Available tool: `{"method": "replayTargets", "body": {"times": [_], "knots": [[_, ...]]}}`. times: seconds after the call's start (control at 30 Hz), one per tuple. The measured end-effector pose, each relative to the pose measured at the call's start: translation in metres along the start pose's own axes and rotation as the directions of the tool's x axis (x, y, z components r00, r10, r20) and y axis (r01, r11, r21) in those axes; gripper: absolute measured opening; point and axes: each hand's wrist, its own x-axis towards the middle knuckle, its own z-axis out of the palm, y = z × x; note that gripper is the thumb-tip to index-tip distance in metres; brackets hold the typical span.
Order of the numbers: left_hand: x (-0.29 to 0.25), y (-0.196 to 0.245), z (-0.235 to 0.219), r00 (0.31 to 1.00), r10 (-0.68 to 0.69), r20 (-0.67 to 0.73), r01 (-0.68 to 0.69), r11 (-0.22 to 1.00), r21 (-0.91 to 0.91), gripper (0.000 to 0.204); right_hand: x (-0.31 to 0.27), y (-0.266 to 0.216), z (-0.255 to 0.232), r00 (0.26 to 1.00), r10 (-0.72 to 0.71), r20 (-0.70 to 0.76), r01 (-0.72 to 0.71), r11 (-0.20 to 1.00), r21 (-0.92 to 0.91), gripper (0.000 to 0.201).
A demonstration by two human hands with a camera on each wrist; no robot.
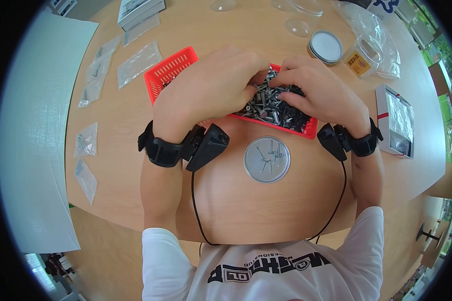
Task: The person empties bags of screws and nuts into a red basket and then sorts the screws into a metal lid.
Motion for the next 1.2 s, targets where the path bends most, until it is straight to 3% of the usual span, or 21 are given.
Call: {"method": "replayTargets", "body": {"times": [0.23, 0.33, 0.43, 0.53, 0.63, 0.83, 1.03, 1.13, 1.2], "knots": [[-0.003, 0.012, -0.012, 1.0, 0.005, -0.007, -0.004, 0.998, 0.066, 0.014, 0.006, 0.002, 0.0, 1.0, -0.023, 0.005, 0.023, 1.0, -0.011, 0.01], [-0.002, 0.011, -0.017, 1.0, -0.005, 0.006, 0.004, 0.999, 0.035, 0.013, 0.007, 0.004, -0.002, 0.997, 0.053, -0.052, -0.051, 0.998, 0.035, 0.008], [-0.002, 0.013, -0.021, 0.999, -0.03, 0.023, 0.029, 0.999, 0.033, 0.014, 0.008, 0.008, -0.003, 0.979, 0.16, -0.128, -0.133, 0.971, 0.197, 0.01], [-0.005, 0.013, -0.02, 1.0, 0.007, -0.006, -0.007, 0.998, 0.059, 0.015, 0.008, 0.007, -0.01, 0.97, 0.237, -0.061, -0.216, 0.945, 0.244, 0.012], [-0.004, 0.021, -0.024, 0.989, -0.046, 0.141, 0.036, 0.997, 0.074, 0.014, 0.004, 0.014, -0.012, 0.98, 0.201, -0.006, -0.197, 0.966, 0.17, 0.013], [-0.011, 0.029, -0.02, 0.992, -0.056, 0.117, 0.051, 0.998, 0.043, 0.01, 0.003, 0.016, -0.01, 0.995, 0.065, -0.071, -0.057, 0.992, 0.111, 0.012], [-0.011, 0.041, -0.008, 0.969, -0.062, 0.24, 0.019, 0.984, 0.178, 0.01, 0.003, 0.012, -0.016, 0.998, 0.061, 0.02, -0.062, 0.996, 0.061, 0.012], [-0.013, 0.045, 0.004, 0.981, 0.059, 0.187, -0.081, 0.991, 0.109, 0.01, 0.004, 0.011, -0.017, 0.996, 0.088, 0.027, -0.09, 0.992, 0.089, 0.012], [-0.015, 0.046, 0.011, 0.981, 0.062, 0.183, -0.076, 0.995, 0.07, 0.011, 0.003, 0.01, -0.016, 0.995, 0.104, 0.008, -0.104, 0.991, 0.084, 0.012]]}}
